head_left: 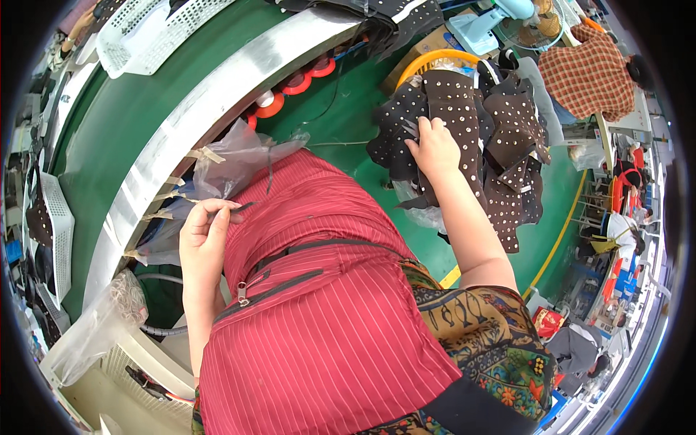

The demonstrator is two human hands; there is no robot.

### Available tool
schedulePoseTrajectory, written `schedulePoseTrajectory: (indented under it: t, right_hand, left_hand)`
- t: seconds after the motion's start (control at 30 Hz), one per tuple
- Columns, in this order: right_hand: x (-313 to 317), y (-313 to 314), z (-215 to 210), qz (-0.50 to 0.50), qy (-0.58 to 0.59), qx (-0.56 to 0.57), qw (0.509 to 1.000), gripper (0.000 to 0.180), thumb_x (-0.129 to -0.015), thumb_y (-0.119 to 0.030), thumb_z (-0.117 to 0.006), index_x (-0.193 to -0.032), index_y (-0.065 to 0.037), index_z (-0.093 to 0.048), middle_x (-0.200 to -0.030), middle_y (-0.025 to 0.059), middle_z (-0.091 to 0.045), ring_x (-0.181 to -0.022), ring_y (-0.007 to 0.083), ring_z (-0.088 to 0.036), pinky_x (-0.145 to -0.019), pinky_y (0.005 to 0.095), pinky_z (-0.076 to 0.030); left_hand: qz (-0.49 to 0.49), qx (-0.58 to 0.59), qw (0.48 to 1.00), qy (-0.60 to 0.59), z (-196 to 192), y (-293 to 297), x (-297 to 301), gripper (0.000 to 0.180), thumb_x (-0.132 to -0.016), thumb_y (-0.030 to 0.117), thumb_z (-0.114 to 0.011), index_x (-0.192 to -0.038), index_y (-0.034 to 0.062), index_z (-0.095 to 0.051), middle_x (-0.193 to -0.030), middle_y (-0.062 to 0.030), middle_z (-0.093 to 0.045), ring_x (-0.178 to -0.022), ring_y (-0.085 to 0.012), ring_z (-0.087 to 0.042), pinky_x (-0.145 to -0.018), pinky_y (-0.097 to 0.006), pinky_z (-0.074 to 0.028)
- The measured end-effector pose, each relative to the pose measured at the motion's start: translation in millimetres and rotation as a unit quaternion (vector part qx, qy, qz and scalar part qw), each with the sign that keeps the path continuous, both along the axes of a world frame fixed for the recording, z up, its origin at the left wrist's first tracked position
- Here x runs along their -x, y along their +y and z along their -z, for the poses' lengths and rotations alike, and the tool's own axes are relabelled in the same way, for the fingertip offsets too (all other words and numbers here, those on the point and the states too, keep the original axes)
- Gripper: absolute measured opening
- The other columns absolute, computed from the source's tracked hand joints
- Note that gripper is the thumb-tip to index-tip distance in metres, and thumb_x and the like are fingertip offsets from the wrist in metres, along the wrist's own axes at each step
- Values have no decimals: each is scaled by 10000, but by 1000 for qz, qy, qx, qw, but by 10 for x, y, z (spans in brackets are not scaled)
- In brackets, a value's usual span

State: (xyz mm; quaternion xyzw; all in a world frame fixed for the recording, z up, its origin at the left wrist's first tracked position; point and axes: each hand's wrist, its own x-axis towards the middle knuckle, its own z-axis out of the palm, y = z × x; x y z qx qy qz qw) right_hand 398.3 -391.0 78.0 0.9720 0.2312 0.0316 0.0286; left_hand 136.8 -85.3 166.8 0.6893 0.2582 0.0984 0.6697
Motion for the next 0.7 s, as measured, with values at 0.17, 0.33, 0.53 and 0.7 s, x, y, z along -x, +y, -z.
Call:
schedulePoseTrajectory:
  t: [0.17, 0.33, 0.53, 0.7]
  right_hand:
    - [-336, -6, 154, 24, -72, 61, 995, 613, -719, -260, -747, -1204, -60, -429, -990, 102, -502, -919, 255, -587, -684, 334, -560]
    - [-547, -39, 106, 97, -45, 87, 991, 651, -754, -198, -694, -1297, -50, -368, -1060, 129, -508, -986, 273, -585, -754, 361, -551]
    - [-683, -240, -282, 207, 15, 67, 976, 292, -804, -249, -540, -1001, -36, -578, -956, 191, -651, -871, 337, -653, -754, 450, -523]
    - [-583, -761, -700, 271, -85, -72, 956, 294, -801, -272, -520, -905, -28, -646, -877, 216, -652, -876, 377, -623, -791, 444, -479]
  left_hand:
    - [-1, 18, 1000, 21, 62, 3, 50, 92, -924, 63, -533, -977, 18, -593, -954, -47, -626, -819, -118, -591, -800, -256, -449]
    - [1, 33, 999, 3, 62, -22, 18, 91, -927, 61, -534, -962, 29, -611, -884, -19, -632, -807, -74, -586, -759, -221, -450]
    - [2, 40, 999, 6, 94, 32, 28, 85, -926, 61, -537, -961, 27, -607, -899, -17, -631, -815, -81, -588, -762, -230, -460]
    - [3, 54, 998, 12, 130, 52, -11, 89, -928, 67, -533, -956, 23, -605, -889, -18, -628, -812, -84, -588, -760, -231, -462]
